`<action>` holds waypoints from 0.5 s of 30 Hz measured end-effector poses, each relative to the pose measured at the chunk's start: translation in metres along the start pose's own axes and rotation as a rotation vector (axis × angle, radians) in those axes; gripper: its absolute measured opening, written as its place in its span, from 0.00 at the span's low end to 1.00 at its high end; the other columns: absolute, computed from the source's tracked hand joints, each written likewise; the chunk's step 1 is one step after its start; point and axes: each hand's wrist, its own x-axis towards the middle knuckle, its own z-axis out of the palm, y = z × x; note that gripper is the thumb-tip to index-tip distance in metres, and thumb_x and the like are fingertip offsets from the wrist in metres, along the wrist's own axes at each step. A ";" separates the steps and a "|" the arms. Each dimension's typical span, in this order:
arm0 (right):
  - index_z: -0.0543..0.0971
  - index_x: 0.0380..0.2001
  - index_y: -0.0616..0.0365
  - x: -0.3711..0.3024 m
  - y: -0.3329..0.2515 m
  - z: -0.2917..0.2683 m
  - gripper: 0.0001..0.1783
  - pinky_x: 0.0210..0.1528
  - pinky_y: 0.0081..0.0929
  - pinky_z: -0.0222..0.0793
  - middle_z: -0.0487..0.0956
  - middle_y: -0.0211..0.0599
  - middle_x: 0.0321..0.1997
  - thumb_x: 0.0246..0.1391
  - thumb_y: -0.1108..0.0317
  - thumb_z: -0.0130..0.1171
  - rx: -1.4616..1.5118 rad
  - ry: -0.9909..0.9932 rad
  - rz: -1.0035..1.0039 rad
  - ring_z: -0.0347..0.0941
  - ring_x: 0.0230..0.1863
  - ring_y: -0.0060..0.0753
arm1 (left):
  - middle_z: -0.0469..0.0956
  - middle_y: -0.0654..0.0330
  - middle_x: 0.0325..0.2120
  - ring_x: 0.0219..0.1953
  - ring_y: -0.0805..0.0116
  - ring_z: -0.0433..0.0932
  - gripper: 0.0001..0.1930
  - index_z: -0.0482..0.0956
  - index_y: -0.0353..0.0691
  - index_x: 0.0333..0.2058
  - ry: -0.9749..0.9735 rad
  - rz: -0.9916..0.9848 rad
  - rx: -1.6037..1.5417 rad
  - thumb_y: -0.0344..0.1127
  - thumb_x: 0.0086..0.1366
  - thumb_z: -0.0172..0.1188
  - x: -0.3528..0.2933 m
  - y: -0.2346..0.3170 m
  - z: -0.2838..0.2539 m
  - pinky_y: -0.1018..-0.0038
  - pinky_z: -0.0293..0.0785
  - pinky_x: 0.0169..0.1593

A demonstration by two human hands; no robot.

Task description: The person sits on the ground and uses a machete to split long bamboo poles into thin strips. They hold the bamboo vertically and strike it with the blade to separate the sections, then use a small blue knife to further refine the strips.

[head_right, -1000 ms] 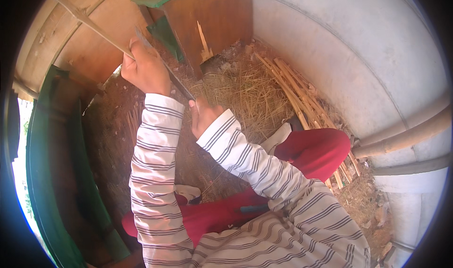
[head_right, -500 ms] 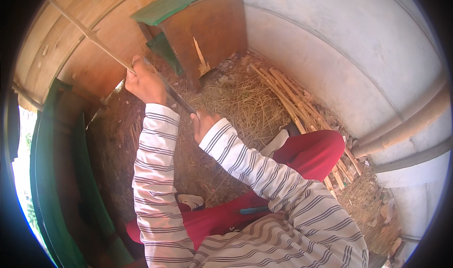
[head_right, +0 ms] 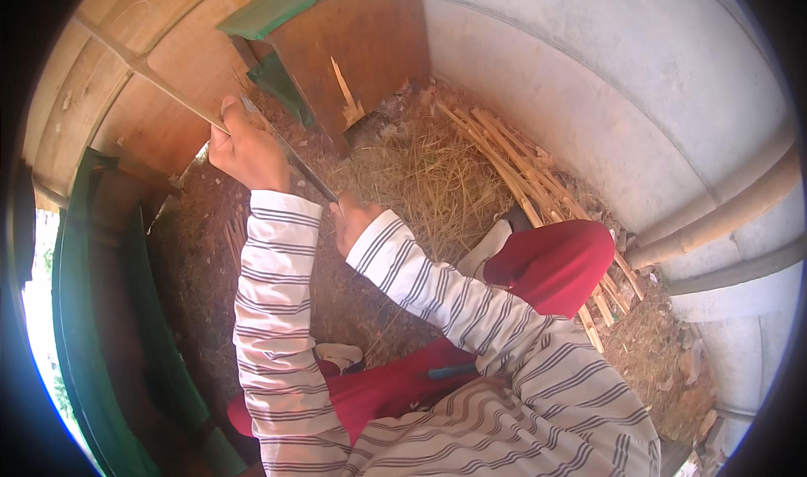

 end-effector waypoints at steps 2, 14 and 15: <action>0.75 0.31 0.63 0.008 0.005 -0.001 0.16 0.16 0.44 0.66 0.71 0.53 0.11 0.65 0.60 0.50 0.006 0.054 -0.072 0.74 0.15 0.56 | 0.59 0.69 0.10 0.12 0.82 0.55 0.14 0.66 0.40 0.22 -0.007 -0.009 -0.001 0.35 0.68 0.53 0.000 0.001 -0.002 0.78 0.48 0.17; 0.75 0.33 0.63 0.015 0.002 -0.006 0.14 0.18 0.48 0.68 0.72 0.57 0.13 0.64 0.61 0.51 -0.056 0.017 -0.059 0.76 0.19 0.59 | 0.60 0.71 0.11 0.14 0.83 0.57 0.17 0.66 0.38 0.19 0.030 0.010 0.016 0.35 0.68 0.53 0.001 0.001 0.001 0.79 0.50 0.19; 0.74 0.34 0.63 0.015 -0.002 -0.011 0.14 0.18 0.49 0.68 0.72 0.58 0.13 0.64 0.60 0.51 -0.032 -0.017 -0.054 0.76 0.19 0.59 | 0.60 0.71 0.11 0.14 0.83 0.57 0.17 0.66 0.38 0.19 0.026 0.008 0.019 0.35 0.68 0.53 -0.001 0.000 0.000 0.79 0.50 0.19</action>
